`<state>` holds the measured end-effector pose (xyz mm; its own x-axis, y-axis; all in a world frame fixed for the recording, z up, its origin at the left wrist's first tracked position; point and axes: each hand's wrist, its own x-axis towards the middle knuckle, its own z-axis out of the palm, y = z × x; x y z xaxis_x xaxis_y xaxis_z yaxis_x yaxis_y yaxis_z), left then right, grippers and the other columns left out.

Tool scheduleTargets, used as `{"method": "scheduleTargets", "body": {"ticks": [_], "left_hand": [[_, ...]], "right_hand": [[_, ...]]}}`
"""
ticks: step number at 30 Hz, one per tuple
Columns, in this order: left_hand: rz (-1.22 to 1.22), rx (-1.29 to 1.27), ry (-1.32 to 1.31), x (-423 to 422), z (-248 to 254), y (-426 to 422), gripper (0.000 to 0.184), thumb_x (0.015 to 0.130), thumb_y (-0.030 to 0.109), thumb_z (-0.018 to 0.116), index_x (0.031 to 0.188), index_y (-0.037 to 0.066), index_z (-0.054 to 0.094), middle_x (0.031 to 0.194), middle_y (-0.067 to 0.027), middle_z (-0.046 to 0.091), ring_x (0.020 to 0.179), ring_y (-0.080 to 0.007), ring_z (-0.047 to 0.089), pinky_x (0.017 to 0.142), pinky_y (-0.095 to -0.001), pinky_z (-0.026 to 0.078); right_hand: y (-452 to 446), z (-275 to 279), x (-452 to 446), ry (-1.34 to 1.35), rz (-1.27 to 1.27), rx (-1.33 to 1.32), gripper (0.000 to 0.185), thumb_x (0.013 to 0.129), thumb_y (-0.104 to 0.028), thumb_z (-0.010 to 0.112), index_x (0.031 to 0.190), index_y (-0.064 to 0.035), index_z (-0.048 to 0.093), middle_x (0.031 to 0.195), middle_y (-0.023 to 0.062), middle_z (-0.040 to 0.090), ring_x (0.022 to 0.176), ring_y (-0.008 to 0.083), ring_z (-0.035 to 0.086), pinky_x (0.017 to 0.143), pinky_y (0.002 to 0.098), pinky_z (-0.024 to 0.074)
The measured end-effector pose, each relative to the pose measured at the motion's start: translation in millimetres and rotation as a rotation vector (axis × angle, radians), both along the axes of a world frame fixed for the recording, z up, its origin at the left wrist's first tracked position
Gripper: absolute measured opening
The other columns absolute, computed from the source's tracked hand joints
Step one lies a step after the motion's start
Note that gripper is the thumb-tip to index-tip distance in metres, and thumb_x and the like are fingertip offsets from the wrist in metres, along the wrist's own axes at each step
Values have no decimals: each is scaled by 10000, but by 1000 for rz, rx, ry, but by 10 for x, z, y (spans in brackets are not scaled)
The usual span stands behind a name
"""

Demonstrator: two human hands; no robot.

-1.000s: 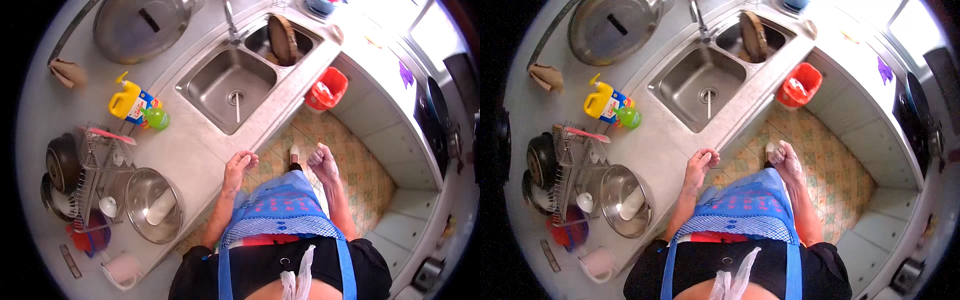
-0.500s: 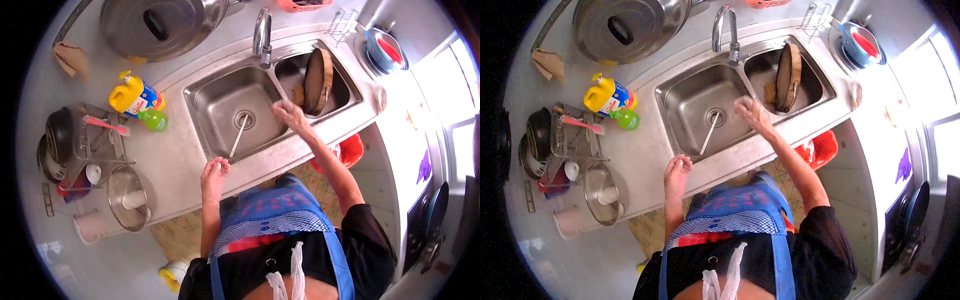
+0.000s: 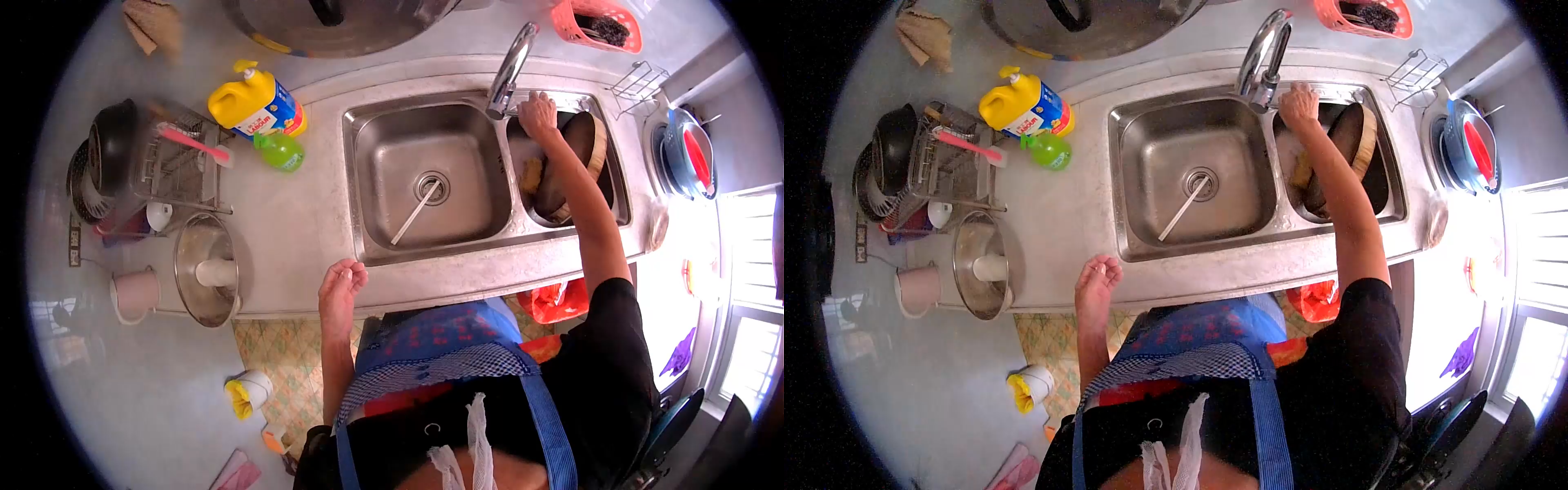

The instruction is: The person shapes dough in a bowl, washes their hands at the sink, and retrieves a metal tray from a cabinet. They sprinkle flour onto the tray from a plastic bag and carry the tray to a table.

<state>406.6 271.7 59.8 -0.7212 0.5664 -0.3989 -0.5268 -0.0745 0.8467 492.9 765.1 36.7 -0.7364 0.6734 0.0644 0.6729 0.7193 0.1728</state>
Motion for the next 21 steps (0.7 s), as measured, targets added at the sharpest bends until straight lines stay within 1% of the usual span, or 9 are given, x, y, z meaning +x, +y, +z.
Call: {"method": "scheduleTargets", "body": {"ticks": [3,4,7,9,11,13,17,19,21], "left_hand": [[-59,22,-2,-172,-32,-7,190,887,107,449,1042,16,512,946,-69,566,875,-160,545,806,-305,449],[-70,31,-1,-232,-43,25,190,887,107,449,1042,16,512,946,-69,566,875,-160,545,806,-305,449],[-118,29,-51,-405,-35,234,195,884,82,448,1044,-6,518,940,-94,580,844,-158,559,807,-294,457],[-218,-6,-94,-486,-11,428,202,887,89,452,1050,-9,522,953,-104,583,860,-169,567,801,-290,466],[-282,25,-93,-561,-79,631,209,888,93,456,1056,-12,522,960,-108,587,869,-173,571,798,-288,471],[-403,89,-118,-599,-181,827,205,888,101,461,1052,-5,525,962,-101,591,870,-167,572,798,-287,470],[-551,88,-160,-585,-351,1204,193,886,121,468,1037,21,535,968,-82,594,884,-159,571,797,-275,463],[-591,72,-163,-561,-367,1345,199,879,138,481,1035,28,537,963,-75,595,883,-152,570,788,-269,460],[-654,36,-149,-534,-392,1457,209,871,154,496,1035,30,537,955,-68,596,872,-147,570,782,-267,456]], "right_hand": [[-216,-16,-52,-25,-128,-8,297,850,-241,411,894,-61,644,1019,107,563,995,262,499,842,388,393],[-228,-125,-60,-74,-43,18,287,848,-214,410,909,-40,631,1008,115,568,968,248,507,854,359,383],[-526,-142,-72,216,1,121,256,849,-184,430,935,-16,603,968,130,564,900,226,526,742,354,439],[-836,-197,-169,536,103,-45,226,848,-190,475,909,-15,603,843,90,584,735,187,550,586,310,455],[-1094,-189,-207,1046,-90,-1242,196,824,-208,547,887,-36,617,691,32,569,583,143,523,492,253,419],[-1209,-518,-368,1104,-231,-1406,201,817,-240,564,859,-54,628,595,-10,529,511,95,482,461,224,380],[-1354,-623,-453,996,-272,-1275,190,797,-243,586,849,-67,634,582,-19,514,476,74,454,404,207,327],[-1350,-764,-423,1261,-426,-1626,183,805,-226,566,860,-64,630,560,-25,493,434,70,422,373,204,294],[-1319,-803,-435,1186,-547,-1652,161,796,-178,559,872,-52,625,552,-23,479,407,83,406,359,217,295]]}}
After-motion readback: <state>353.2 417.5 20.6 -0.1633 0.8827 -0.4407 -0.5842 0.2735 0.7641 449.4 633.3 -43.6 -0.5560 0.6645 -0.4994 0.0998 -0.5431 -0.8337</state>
